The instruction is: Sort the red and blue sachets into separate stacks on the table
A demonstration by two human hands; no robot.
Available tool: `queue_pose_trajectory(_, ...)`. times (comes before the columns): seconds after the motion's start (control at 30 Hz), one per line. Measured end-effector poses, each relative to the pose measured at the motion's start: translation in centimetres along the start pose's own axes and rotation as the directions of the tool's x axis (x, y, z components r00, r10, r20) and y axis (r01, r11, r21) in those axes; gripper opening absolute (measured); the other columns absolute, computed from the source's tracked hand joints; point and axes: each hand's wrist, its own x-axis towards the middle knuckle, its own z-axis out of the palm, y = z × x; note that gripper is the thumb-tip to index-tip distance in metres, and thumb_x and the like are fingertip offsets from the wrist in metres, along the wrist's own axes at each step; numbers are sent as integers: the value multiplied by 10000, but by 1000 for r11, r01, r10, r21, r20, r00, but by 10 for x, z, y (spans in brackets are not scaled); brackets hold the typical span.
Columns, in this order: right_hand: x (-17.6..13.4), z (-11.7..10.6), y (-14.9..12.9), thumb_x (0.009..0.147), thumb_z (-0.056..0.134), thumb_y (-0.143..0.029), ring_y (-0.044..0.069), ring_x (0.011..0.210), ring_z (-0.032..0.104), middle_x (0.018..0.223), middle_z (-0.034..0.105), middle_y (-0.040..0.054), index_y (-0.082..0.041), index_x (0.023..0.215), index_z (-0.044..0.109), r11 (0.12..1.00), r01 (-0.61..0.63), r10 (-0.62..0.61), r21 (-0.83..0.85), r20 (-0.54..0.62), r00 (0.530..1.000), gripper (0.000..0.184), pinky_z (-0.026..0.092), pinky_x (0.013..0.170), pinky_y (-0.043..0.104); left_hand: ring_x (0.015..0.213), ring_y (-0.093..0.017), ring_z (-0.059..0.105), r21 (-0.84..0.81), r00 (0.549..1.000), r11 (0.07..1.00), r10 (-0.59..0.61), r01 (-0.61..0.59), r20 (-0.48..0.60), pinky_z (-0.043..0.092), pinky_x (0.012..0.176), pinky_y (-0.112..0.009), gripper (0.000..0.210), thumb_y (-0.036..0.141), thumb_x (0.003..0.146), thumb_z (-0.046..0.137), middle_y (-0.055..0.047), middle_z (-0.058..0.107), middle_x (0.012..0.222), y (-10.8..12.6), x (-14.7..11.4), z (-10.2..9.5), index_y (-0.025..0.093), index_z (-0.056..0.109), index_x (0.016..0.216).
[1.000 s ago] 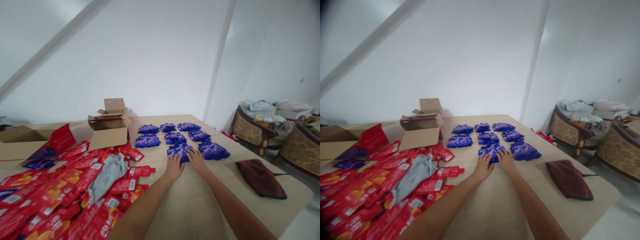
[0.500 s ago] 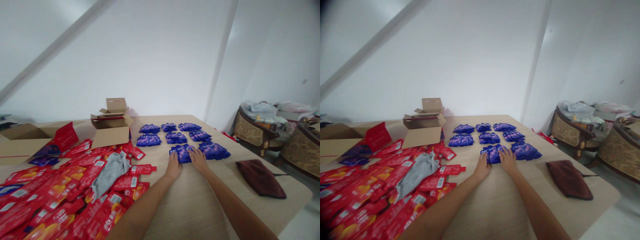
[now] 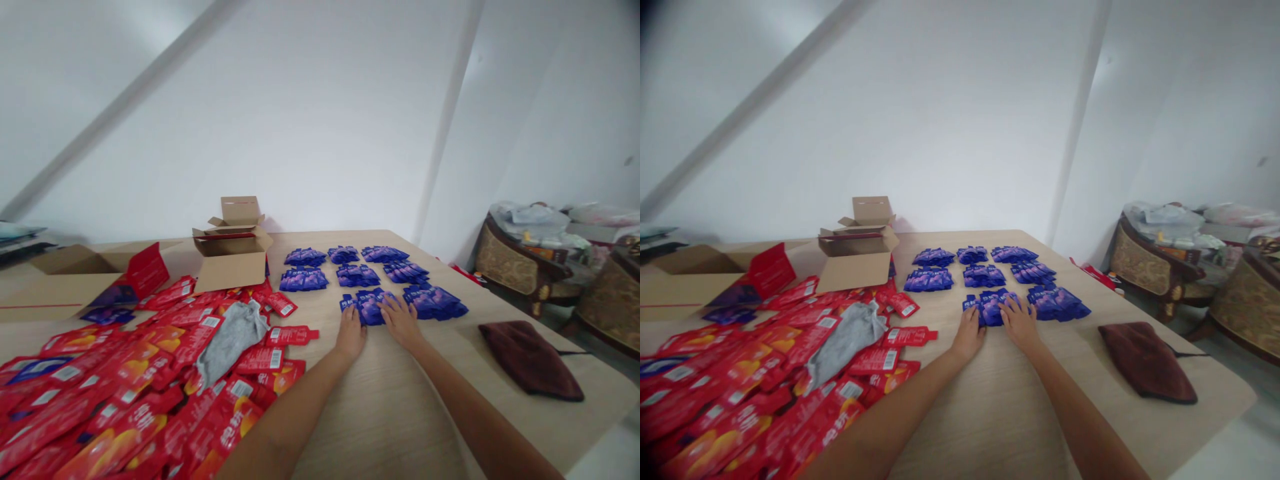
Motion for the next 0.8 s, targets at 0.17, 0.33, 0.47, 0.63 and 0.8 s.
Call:
queue_pose_trajectory(0.17,-2,2,-3,935,284,-387,290,1283,361,1370,500,63,-295,1273,531,1000,-4,4,-4,-111,994,429,247,1019,561,1373,-285,244,-8,1000,1000,15,-15,18,203,1163,-394,658,223,770,495,-218,320,1450,-3,-8,-8,-10,347,1367)
queue_pose_trajectory(0.33,-11,-6,-35,935,287,-391,276,1290,356,1352,498,121,-212,1284,520,998,41,-28,49,-235,972,456,243,1046,498,1363,-239,278,-44,999,998,50,-50,-3,242,1152,-379,622,223,783,492,-172,336,1453,-22,-20,-55,73,358,1372)
queue_pose_trajectory(0.47,-30,-8,-81,924,296,-405,284,1309,343,1393,457,113,-232,1319,476,986,116,-88,122,-215,973,468,256,1040,508,1329,-189,340,-46,986,998,31,-39,-164,273,1133,-396,541,133,803,427,-103,389,1425,-63,-37,-131,165,395,1342)
queue_pose_trajectory(0.63,-52,-5,-146,921,301,-412,271,1326,334,1419,430,94,-251,1342,449,942,228,-199,247,-136,970,475,278,1050,486,1254,-189,422,83,902,993,-44,88,-430,326,1088,-389,459,105,814,400,-92,499,1298,-147,-79,-238,173,457,1265)
queue_pose_trajectory(0.8,-57,7,-201,921,290,-411,271,1321,353,1419,439,78,-264,1367,422,901,240,-245,360,-31,969,488,318,1038,483,1212,-227,451,285,772,819,-269,498,-576,368,1024,-394,420,95,816,383,-122,516,1251,-236,-132,-324,131,454,1229)
